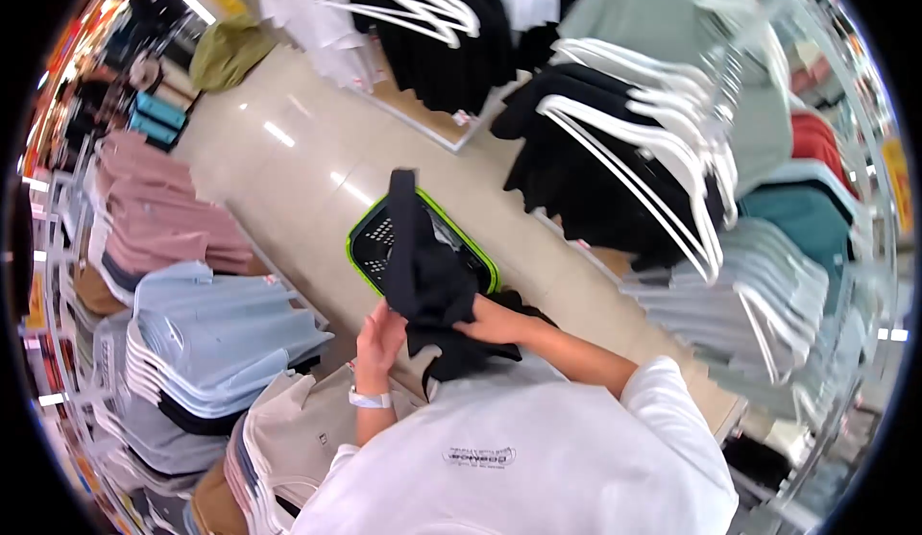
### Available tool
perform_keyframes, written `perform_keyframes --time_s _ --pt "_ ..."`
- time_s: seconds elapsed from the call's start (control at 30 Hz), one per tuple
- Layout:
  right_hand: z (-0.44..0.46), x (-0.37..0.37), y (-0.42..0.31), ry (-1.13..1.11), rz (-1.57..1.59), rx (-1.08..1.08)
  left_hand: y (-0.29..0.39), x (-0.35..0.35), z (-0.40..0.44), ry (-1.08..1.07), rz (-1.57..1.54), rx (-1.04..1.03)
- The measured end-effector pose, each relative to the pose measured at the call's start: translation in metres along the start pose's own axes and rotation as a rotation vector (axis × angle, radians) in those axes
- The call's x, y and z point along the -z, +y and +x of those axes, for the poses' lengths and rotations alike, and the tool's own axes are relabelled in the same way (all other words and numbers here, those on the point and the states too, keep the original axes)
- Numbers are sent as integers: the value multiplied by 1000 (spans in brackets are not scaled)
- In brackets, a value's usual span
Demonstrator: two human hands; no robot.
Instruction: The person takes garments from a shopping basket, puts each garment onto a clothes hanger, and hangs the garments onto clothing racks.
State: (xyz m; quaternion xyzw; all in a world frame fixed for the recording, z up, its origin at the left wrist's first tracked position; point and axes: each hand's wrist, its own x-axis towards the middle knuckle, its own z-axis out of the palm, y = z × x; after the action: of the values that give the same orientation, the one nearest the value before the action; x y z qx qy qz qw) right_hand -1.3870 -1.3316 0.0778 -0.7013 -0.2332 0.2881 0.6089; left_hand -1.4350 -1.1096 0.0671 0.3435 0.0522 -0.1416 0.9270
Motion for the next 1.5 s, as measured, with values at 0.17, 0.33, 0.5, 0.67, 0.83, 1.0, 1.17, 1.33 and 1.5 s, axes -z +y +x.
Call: perform_keyframes --time_s 0.17,0.33,0.5,0.67,0.83,1.0,1.17,1.33,1.5 --pt "-43 17 -43 1 -211 211 -15 -80 33 307 177 158" --pt "-93 28 -38 251 17 142 -45 -134 43 274 226 -39" --pt "-122 39 -71 351 442 8 -68 -124 40 181 579 -73" --pt "-123 44 -93 486 32 -193 -71 -141 29 -15 294 48" --pt "-126 37 -72 605 467 127 -50 -156 34 -99 -62 174" --pt "-146 52 -67 965 1119 121 -33 -136 42 -64 -173 24" --pt "-173 92 -47 1249 980 181 -1 -93 43 54 -10 -148" --pt "-187 109 -55 1332 876 267 4 -30 42 -187 34 -227" --pt "-191 112 -71 1197 849 385 -17 13 34 -358 -64 -154"
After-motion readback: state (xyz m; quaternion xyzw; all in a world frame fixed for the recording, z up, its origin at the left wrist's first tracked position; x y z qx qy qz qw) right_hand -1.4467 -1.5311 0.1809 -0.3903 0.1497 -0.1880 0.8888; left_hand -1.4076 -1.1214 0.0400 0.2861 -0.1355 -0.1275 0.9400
